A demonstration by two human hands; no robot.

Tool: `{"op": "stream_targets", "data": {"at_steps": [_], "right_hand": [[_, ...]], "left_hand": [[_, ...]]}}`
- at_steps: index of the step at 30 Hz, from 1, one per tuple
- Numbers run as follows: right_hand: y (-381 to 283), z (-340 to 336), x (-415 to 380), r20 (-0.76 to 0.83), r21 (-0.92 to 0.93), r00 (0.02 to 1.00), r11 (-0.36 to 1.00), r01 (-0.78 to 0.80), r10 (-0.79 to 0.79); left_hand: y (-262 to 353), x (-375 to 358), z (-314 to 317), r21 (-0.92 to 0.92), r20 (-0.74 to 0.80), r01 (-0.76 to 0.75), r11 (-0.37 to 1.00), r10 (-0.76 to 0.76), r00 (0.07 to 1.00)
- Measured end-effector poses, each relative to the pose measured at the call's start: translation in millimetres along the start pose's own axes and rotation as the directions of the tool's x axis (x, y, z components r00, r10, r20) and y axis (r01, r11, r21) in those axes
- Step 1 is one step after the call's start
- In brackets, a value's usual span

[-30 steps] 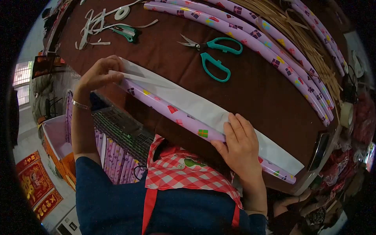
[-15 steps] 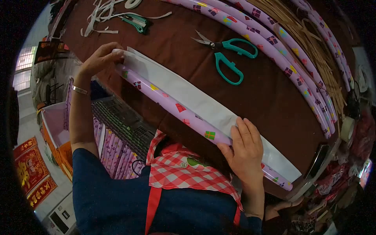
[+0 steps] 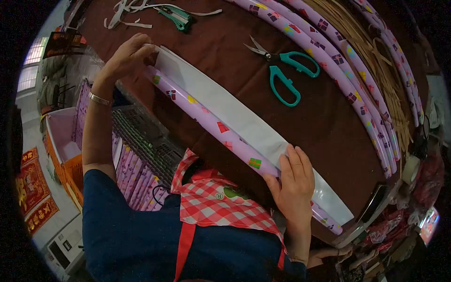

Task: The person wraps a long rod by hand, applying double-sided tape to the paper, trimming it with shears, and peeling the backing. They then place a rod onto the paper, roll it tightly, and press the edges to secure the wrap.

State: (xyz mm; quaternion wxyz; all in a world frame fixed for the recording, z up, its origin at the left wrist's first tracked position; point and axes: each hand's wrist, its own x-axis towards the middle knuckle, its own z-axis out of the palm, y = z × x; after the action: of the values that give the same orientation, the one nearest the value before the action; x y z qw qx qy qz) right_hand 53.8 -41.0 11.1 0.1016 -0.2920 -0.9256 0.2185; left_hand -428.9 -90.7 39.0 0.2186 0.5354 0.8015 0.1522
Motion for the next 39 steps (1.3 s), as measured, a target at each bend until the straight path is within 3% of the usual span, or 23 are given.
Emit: {"op": "stream_targets", "data": {"at_steps": [1,3,9,39], "right_hand": [[0,1,0,0.001,-0.006,1.000,1.000,-0.003,0.003],[1,1,0,-0.001,-0.005,1.000,1.000,0.005,-0.005],[0,0,0,0.004,-0.003,1.000,1.000,0.001,-0.001],[1,1,-1,0.014,0.000,1.000,1.000,-0.012,0.012]], "left_hand": [[2,-1,1,0.000,-0.004,0.005,1.000,-0.005,1.000],[10,-2,5,0.302,-0.087,0.028,0.953,-0.001,0.996],[20,-1,10,0.416,-0.123,0.048,0.908,0.004,0.992],[15,11,23,0.552,-0.220,0.055,0.832,0.082,0.972]]}}
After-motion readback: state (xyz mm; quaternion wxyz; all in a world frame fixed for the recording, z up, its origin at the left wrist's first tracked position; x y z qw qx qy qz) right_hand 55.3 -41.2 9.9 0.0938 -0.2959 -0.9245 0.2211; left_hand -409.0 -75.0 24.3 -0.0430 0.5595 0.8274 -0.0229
